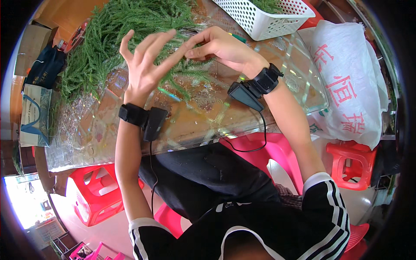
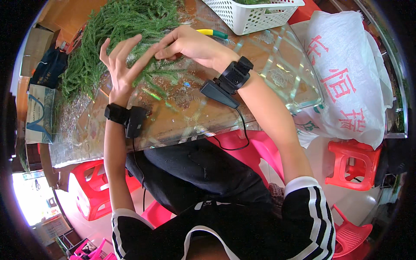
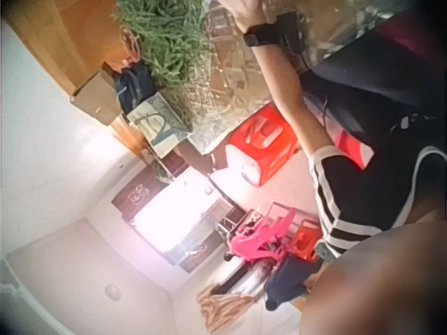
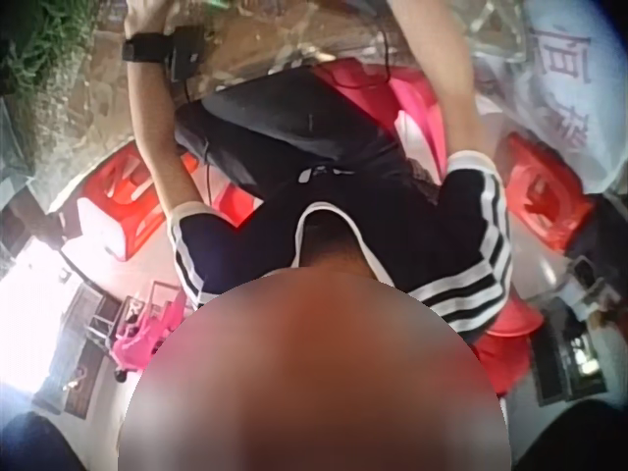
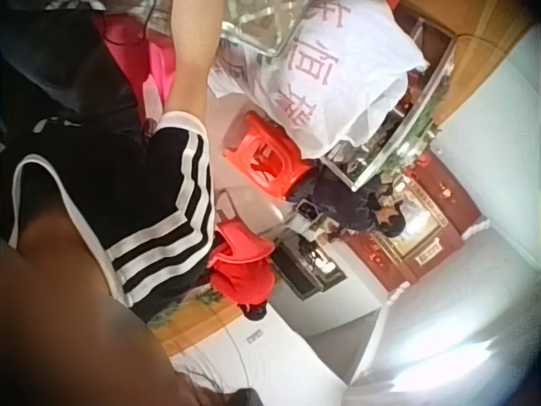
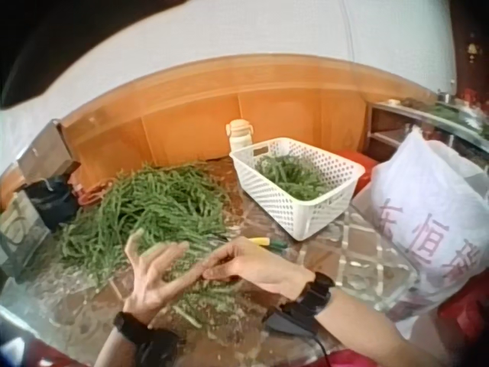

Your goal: Picking leaves from plant stems and placing them into a white plastic basket.

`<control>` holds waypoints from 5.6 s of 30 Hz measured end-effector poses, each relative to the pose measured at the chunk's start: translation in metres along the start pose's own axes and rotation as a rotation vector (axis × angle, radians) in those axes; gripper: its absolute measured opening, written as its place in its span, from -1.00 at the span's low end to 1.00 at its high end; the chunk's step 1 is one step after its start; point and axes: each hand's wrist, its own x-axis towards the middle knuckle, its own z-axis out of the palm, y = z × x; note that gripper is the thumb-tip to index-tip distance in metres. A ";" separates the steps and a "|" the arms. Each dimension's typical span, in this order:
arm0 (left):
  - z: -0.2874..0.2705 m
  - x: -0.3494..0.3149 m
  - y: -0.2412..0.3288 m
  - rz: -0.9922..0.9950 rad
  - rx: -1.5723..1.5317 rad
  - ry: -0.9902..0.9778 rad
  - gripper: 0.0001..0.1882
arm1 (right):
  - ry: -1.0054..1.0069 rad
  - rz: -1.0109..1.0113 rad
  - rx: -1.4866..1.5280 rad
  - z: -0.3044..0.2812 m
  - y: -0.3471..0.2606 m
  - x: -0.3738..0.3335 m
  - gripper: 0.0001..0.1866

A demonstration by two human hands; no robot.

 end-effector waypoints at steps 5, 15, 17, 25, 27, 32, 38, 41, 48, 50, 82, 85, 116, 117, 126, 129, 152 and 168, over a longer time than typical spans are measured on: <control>-0.002 0.000 0.000 0.069 0.028 0.046 -0.60 | -0.058 0.026 -0.097 -0.001 -0.008 -0.002 -0.78; -0.006 0.002 0.006 0.128 0.028 0.125 -0.68 | -0.160 0.034 -0.247 -0.009 -0.008 -0.002 -0.76; -0.007 0.000 0.006 0.083 0.006 0.092 -0.69 | -0.150 -0.026 -0.307 -0.009 -0.007 -0.001 -0.77; -0.005 0.004 0.002 -0.039 -0.146 -0.002 -0.78 | 0.007 -0.359 -0.542 -0.005 0.000 0.004 -0.82; -0.002 0.005 0.004 -0.126 -0.202 0.005 -0.82 | 0.074 -0.416 -0.672 0.000 -0.005 0.002 -0.84; 0.003 0.008 0.003 -0.519 -0.456 -0.110 -0.96 | 0.125 -0.533 -0.846 0.009 -0.004 0.000 -0.83; 0.015 0.000 -0.008 -1.159 -1.267 -0.327 -0.82 | 0.181 -0.743 -1.265 0.014 0.002 0.004 -0.88; 0.018 -0.003 -0.010 -0.981 -1.174 -0.196 -0.80 | 0.222 -0.798 -1.269 0.017 0.001 0.004 -0.85; 0.013 -0.002 -0.007 -0.637 -0.764 0.087 -0.80 | 0.565 -0.890 -1.117 0.025 -0.001 0.003 -0.62; 0.009 0.001 -0.006 -0.556 -0.667 0.115 -0.77 | 0.573 -0.900 -1.071 0.024 -0.003 0.003 -0.55; -0.022 -0.005 -0.006 -0.104 0.032 0.142 -0.70 | 0.463 -0.799 -0.710 0.034 -0.006 -0.001 -0.78; -0.021 -0.003 -0.006 -0.133 0.002 0.156 -0.65 | 0.480 -0.829 -0.747 0.033 -0.006 -0.001 -0.76; 0.002 0.004 -0.003 -0.644 -0.602 -0.108 -0.85 | 0.413 -0.846 -1.139 0.021 -0.001 0.002 -0.87; 0.002 0.003 -0.004 -0.731 -0.706 -0.137 -0.83 | 0.413 -0.852 -1.137 0.021 -0.001 0.002 -0.88; 0.008 -0.006 -0.011 -1.117 -1.259 -0.298 -0.76 | 0.384 -0.965 -1.278 0.022 -0.001 0.000 -0.87; 0.005 -0.005 -0.017 -1.284 -1.766 -0.446 -0.76 | 0.351 -1.029 -1.365 0.025 -0.004 -0.002 -0.86; 0.028 -0.017 -0.008 -1.288 -1.427 -0.315 -0.68 | 0.306 -0.593 -1.144 0.013 0.004 0.003 -0.82; 0.021 -0.016 -0.010 -1.346 -1.476 -0.334 -0.72 | 0.316 -0.607 -1.136 0.019 0.007 0.003 -0.84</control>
